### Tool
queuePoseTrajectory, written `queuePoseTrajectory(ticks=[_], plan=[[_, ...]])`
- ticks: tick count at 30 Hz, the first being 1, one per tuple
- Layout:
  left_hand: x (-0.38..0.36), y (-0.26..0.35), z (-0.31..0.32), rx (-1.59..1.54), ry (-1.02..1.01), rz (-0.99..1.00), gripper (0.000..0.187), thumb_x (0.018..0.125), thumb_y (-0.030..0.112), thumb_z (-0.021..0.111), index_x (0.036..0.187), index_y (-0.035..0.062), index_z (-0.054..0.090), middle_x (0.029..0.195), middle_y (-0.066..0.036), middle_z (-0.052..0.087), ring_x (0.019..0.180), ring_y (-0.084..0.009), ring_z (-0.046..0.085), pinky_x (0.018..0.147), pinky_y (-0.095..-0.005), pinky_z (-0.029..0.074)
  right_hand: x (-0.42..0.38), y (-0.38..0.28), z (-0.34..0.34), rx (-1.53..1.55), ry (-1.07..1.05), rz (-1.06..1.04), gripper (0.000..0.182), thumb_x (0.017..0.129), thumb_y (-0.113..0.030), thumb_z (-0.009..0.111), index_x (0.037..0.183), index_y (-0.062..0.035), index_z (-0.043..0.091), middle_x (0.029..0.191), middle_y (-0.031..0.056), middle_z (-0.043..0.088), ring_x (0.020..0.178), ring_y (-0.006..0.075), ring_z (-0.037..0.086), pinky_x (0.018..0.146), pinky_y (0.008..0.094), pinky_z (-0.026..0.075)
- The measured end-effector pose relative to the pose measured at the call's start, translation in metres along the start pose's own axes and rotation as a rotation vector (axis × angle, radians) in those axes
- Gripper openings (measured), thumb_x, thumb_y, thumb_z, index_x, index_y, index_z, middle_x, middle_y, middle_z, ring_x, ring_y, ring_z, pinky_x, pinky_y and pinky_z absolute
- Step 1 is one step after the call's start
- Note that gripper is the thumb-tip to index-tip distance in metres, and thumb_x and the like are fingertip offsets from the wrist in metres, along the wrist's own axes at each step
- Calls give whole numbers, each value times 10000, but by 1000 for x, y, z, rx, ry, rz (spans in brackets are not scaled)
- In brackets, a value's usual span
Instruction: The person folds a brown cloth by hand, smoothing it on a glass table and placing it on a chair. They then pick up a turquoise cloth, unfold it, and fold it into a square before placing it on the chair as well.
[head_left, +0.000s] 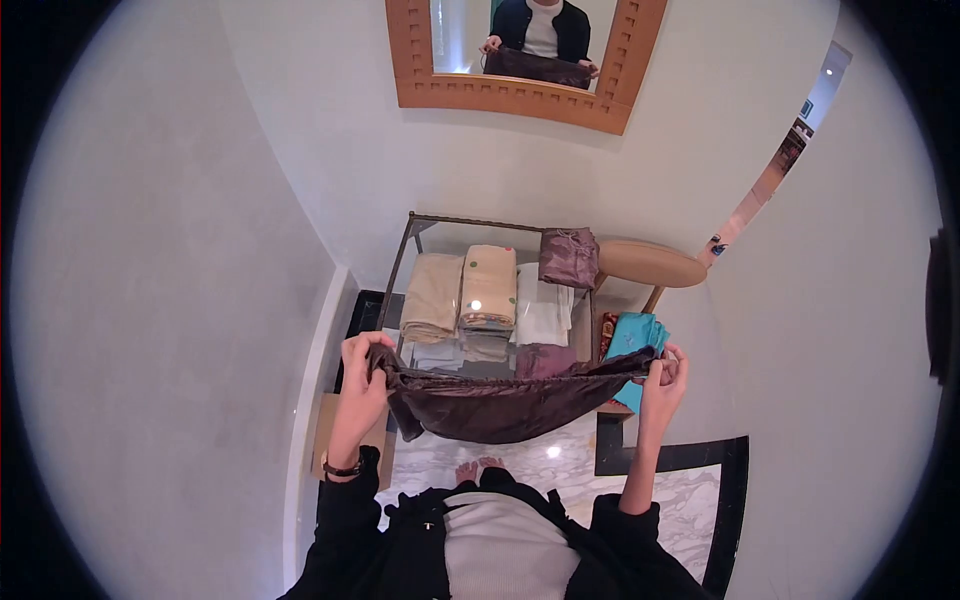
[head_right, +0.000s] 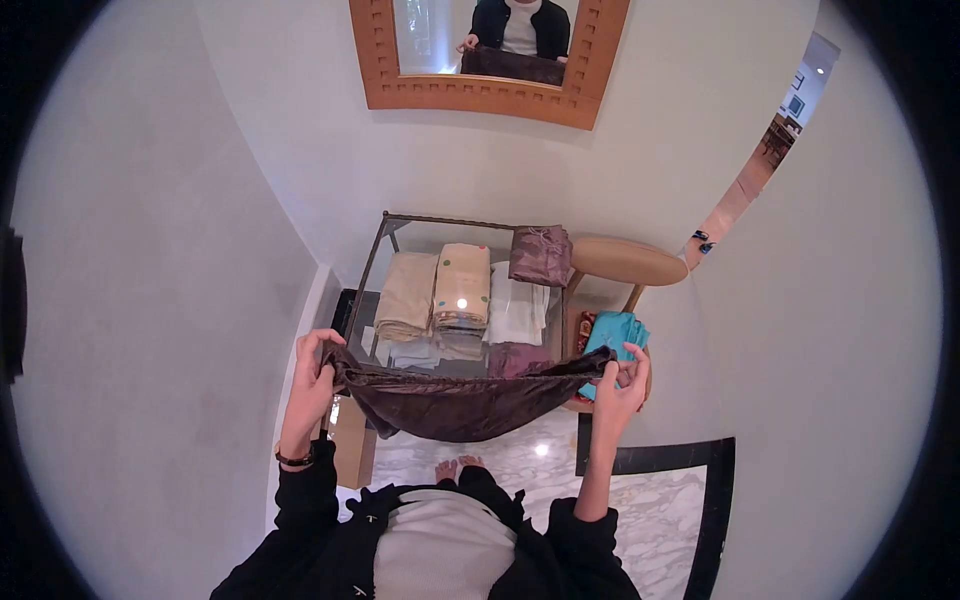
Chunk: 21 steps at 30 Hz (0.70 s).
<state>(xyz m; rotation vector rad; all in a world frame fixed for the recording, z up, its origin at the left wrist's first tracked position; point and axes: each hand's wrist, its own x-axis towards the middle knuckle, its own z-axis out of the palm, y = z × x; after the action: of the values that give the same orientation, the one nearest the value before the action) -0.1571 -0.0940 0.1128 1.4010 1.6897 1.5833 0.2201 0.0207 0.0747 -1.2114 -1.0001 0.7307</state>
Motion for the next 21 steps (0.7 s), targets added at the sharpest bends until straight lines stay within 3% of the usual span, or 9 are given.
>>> queuePoseTrajectory(ticks=[3,6,9,12,18,21], plan=[[6,15,6,-82,-15,-84,415,780,-156,295,1082,8,528,1067,-65,509,805,-113,536,739,-247,464,10,11,-8,-135,-11,-20,228,895,-9,492,1097,-8,597,733,-14,469,658,43,507,509,207,509],[17,12,-7,-80,-291,-119,372,760,-142,342,1018,-2,571,993,-63,536,696,-116,487,629,-247,461,16,14,-9,-152,-9,28,193,898,-26,494,991,-2,661,675,-30,432,624,43,448,494,212,434],[23,4,-9,4,-517,-2,369,779,-111,351,1010,-5,618,938,-53,595,624,-90,467,581,-237,428,25,35,-14,-291,34,-73,183,881,-32,517,936,-20,691,654,-21,427,611,57,423,506,247,371],[29,14,-14,-5,-630,-262,429,784,-82,353,1066,7,663,919,-44,622,638,-74,482,567,-235,413,30,30,-19,-454,-1,-114,168,857,-32,540,905,-40,701,634,-10,428,606,66,417,529,264,349],[48,29,-33,-124,-1024,-364,510,785,-65,353,1163,50,675,905,-28,617,601,-57,463,525,-214,369,44,26,-30,-650,-318,-36,160,865,-63,526,882,-28,682,638,-6,458,595,65,420,529,256,345],[52,33,-38,-288,-905,-381,351,767,-66,358,1001,-36,618,798,-36,545,569,-81,487,503,-228,384,46,-1,-32,-462,-748,104,192,878,-79,496,870,3,670,647,6,505,587,69,435,537,250,367]])
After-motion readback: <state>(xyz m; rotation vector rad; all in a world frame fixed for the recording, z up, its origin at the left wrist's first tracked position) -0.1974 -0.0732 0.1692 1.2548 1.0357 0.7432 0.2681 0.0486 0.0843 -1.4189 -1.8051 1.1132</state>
